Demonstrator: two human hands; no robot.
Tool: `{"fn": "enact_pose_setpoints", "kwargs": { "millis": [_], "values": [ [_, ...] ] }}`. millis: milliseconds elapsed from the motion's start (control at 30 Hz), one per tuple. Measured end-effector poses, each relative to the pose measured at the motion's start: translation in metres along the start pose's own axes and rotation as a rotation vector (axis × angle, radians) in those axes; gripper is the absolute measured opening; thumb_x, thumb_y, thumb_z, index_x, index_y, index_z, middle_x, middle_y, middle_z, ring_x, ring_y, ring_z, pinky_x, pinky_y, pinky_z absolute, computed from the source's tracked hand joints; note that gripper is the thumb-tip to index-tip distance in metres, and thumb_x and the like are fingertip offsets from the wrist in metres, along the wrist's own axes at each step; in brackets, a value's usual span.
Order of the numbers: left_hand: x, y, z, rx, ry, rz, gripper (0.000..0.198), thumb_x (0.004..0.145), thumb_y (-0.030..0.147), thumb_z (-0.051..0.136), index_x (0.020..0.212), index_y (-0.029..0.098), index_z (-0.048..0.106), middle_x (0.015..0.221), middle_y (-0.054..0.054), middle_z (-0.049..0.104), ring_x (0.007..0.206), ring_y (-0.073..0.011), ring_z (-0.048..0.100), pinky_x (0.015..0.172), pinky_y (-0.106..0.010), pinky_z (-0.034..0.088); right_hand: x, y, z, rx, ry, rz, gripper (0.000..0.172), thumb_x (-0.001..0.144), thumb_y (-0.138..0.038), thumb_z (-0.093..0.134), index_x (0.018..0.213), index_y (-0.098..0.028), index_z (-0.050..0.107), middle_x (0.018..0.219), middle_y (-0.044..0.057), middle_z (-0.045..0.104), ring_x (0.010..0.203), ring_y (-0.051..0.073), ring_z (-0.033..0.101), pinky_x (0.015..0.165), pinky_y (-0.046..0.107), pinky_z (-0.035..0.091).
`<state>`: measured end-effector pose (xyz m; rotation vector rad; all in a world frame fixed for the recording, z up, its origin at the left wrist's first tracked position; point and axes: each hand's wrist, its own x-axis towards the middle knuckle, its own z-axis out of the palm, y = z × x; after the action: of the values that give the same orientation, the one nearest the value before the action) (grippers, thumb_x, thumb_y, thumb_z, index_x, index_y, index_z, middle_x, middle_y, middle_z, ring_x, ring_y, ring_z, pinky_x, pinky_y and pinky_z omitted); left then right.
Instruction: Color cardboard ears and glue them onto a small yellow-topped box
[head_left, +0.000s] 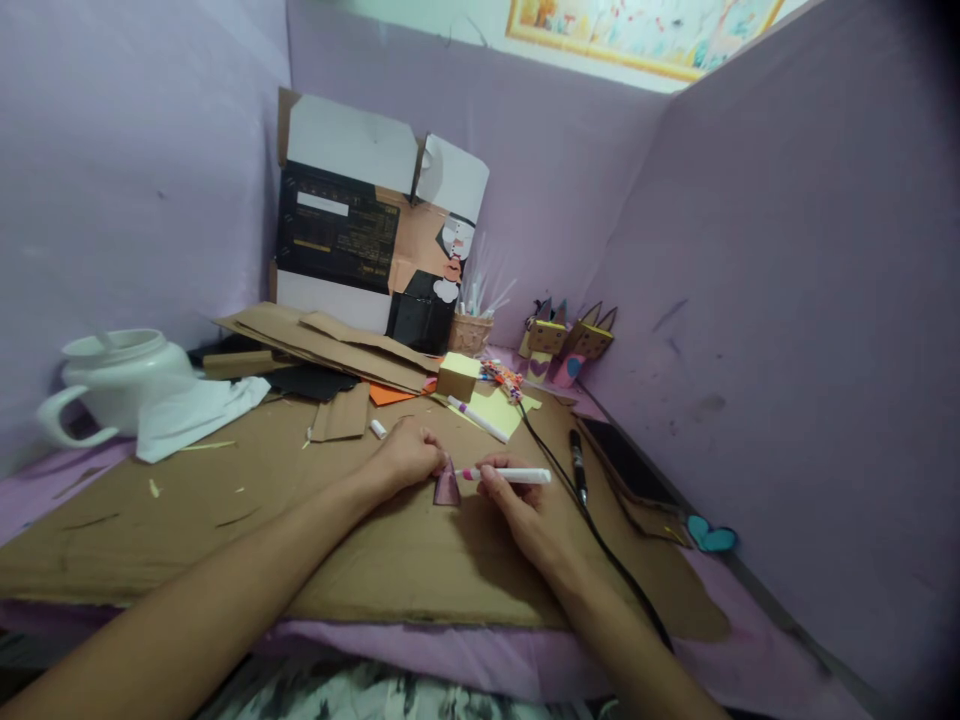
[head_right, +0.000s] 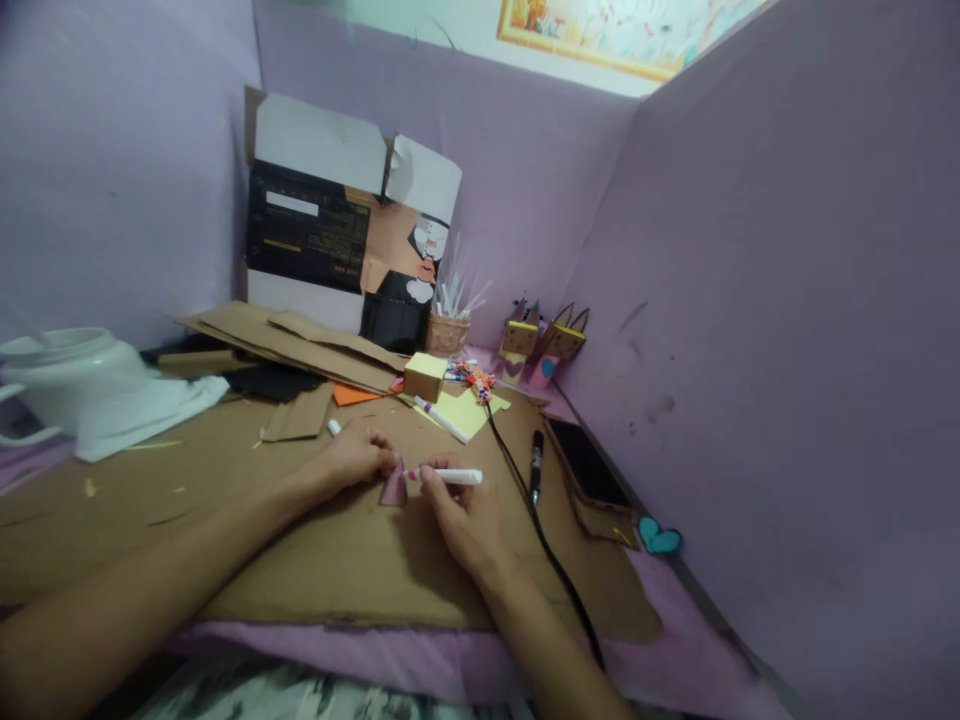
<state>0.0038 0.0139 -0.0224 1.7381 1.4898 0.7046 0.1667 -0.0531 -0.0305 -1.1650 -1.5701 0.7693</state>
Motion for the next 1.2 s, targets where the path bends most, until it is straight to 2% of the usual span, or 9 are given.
{"fn": "enact_pose_setpoints", "kwargs": {
  "millis": [200,467,700,867,967,1067,1200],
  "values": [
    [-0.0014,0.0011,-0.0003,-0.005,0.011,-0.017,0.013,0.053,0.016,0.051,0.053,0.012,0.063,0.038,0.002,0.047,0.039,-0.0088,0.039,0.039,-0.021,0.026,0.0001,0.0042,-0.0015,-0.074,-0.009,0.003,0.028,0.08,-0.04,0.052,0.07,-0.015,0.06,0.052,-0.001,0.051,0.049,0.012,0.045,0.046,0.022,0.031],
    [0.0009,-0.0019,0.0006,-0.044,-0.013,-0.022,0.016,0.054,0.018,0.051,0.057,0.012,0.065,0.041,0.002,0.05,0.037,-0.0085,0.037,0.038,-0.021,0.027,0.0001,0.0064,0.0025,0.006,0.002,-0.016,0.027,0.081,-0.04,0.054,0.087,-0.015,0.062,0.068,0.002,0.06,0.059,0.014,0.051,0.053,0.023,0.037],
    [0.0004,-0.0023,0.0011,-0.078,-0.017,-0.03,0.015,0.053,0.017,0.051,0.054,0.012,0.065,0.04,0.002,0.05,0.037,-0.0081,0.037,0.039,-0.021,0.027,0.0016,0.0049,0.0036,-0.034,-0.017,-0.067,0.025,0.081,-0.038,0.054,0.089,-0.016,0.063,0.071,0.002,0.061,0.059,0.013,0.051,0.052,0.022,0.038],
    [-0.0011,0.0009,-0.0005,-0.052,-0.004,-0.013,0.014,0.052,0.014,0.05,0.052,0.012,0.064,0.039,0.002,0.049,0.039,-0.0088,0.038,0.04,-0.021,0.028,0.0009,0.0058,0.0027,-0.048,-0.039,-0.039,0.026,0.08,-0.04,0.054,0.083,-0.016,0.064,0.06,0.0,0.057,0.053,0.013,0.049,0.048,0.022,0.035],
    [-0.0033,0.0039,-0.0016,-0.043,-0.003,-0.019,0.015,0.053,0.013,0.049,0.052,0.012,0.063,0.037,0.002,0.047,0.037,-0.0085,0.037,0.039,-0.021,0.026,-0.0001,0.0069,0.0019,0.005,-0.01,-0.022,0.029,0.08,-0.042,0.053,0.077,-0.015,0.062,0.058,0.001,0.057,0.052,0.013,0.049,0.048,0.022,0.035],
    [-0.0047,0.0056,-0.0022,-0.042,-0.004,-0.029,0.014,0.054,0.015,0.05,0.052,0.012,0.063,0.036,0.003,0.046,0.036,-0.0087,0.036,0.038,-0.022,0.025,-0.0005,0.0078,0.0022,0.018,-0.003,-0.021,0.029,0.081,-0.043,0.053,0.08,-0.015,0.062,0.061,0.002,0.058,0.055,0.013,0.05,0.05,0.023,0.036],
    [-0.0023,0.0027,-0.0015,-0.058,-0.009,-0.031,0.013,0.054,0.016,0.051,0.051,0.012,0.063,0.037,0.002,0.046,0.037,-0.009,0.037,0.039,-0.022,0.026,-0.0001,0.0058,0.0033,-0.028,-0.056,-0.021,0.027,0.08,-0.04,0.054,0.085,-0.016,0.063,0.061,0.0,0.056,0.054,0.012,0.047,0.049,0.022,0.034]
  ]
}}
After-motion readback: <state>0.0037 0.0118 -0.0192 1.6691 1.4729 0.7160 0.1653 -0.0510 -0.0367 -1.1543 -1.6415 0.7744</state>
